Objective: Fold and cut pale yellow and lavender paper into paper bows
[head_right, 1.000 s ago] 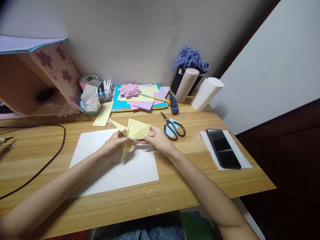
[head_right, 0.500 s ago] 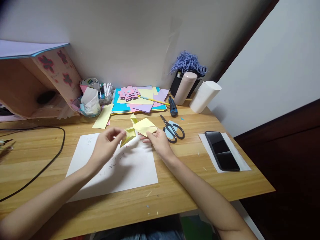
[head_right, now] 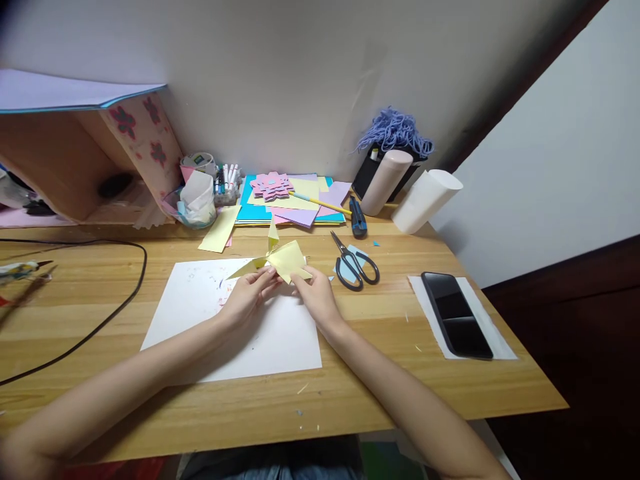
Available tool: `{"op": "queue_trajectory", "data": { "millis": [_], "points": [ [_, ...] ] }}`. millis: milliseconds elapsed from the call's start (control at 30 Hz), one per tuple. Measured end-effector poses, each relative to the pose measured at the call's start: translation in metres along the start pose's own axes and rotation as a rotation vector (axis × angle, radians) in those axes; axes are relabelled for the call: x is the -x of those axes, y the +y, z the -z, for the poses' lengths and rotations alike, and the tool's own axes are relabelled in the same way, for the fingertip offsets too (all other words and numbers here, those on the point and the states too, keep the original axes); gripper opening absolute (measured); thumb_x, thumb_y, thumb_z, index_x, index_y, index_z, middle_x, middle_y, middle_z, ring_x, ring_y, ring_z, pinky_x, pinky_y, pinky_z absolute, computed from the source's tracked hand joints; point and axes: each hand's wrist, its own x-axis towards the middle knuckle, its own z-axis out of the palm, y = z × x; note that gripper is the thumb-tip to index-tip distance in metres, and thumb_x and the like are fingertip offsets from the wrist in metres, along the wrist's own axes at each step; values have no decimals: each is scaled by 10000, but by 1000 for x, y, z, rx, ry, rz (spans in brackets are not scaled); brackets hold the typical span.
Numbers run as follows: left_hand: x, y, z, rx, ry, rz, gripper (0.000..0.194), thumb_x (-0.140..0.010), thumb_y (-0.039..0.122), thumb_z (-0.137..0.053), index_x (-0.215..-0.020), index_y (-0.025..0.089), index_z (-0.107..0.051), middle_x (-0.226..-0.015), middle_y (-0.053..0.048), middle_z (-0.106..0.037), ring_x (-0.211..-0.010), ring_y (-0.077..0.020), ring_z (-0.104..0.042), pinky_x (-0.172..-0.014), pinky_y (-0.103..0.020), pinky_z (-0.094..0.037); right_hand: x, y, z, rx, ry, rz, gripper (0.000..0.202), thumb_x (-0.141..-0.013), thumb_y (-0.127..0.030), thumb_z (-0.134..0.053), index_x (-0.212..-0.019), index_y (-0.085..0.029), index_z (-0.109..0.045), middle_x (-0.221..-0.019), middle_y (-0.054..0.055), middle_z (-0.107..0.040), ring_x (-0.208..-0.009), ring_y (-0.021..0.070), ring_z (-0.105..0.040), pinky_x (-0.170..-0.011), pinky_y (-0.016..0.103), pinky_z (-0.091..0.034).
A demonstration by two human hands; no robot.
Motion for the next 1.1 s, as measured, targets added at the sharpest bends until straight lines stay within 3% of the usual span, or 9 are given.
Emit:
{"op": "queue_trajectory", "data": {
  "millis": [200,400,533,600,800,1100],
  "points": [
    [1,-3,0,-34,95,-14,295,-643,365,-732,-761,97,-698,-737,-59,-675,-751,-134,-616,-876,-302,-455,4,-1,-3,138,20,61,323,-766,-391,-567,-959,-143,-644,-637,17,-644,-458,122,-525,-419,226,-408],
    [0,0,0,-14,149,38,231,-650,321,-720,-720,105,-679,-710,-39,-666,-712,-125,-625,-824,-293,-493,16,-5,-6,466,104,456,240,-831,-325,-531,-999,-224,-670,-902,59,-683,-652,168,-587,-625,298,-485],
    [1,2,0,-4,133,55,209,-659,305,-713,-698,105,-671,-716,-42,-666,-712,-124,-631,-818,-287,-502,18,-4,-5,538,114,576,175,-821,-305,-555,-916,-218,-674,-855,66,-670,-689,183,-578,-668,318,-486],
    [1,1,1,-3,130,43,220,-664,313,-711,-722,104,-671,-706,-36,-662,-701,-118,-625,-822,-283,-499,17,-2,-5,470,133,514,164,-805,-333,-578,-853,-205,-668,-822,62,-660,-667,175,-578,-626,297,-485],
    [-3,-3,5,-35,151,11,271,-658,364,-714,-729,106,-671,-652,-21,-643,-691,-124,-613,-814,-279,-485,6,0,-1,192,100,141,321,-719,-472,-632,-730,-151,-638,-641,27,-622,-460,114,-500,-412,228,-397],
    [-2,-3,6,-99,107,-22,293,-592,368,-761,-716,122,-662,-669,-20,-655,-683,-127,-609,-792,-277,-478,0,-4,6,93,38,0,286,-657,-429,-694,-679,-145,-662,-602,18,-639,-424,85,-492,-376,201,-369]
  ]
}}
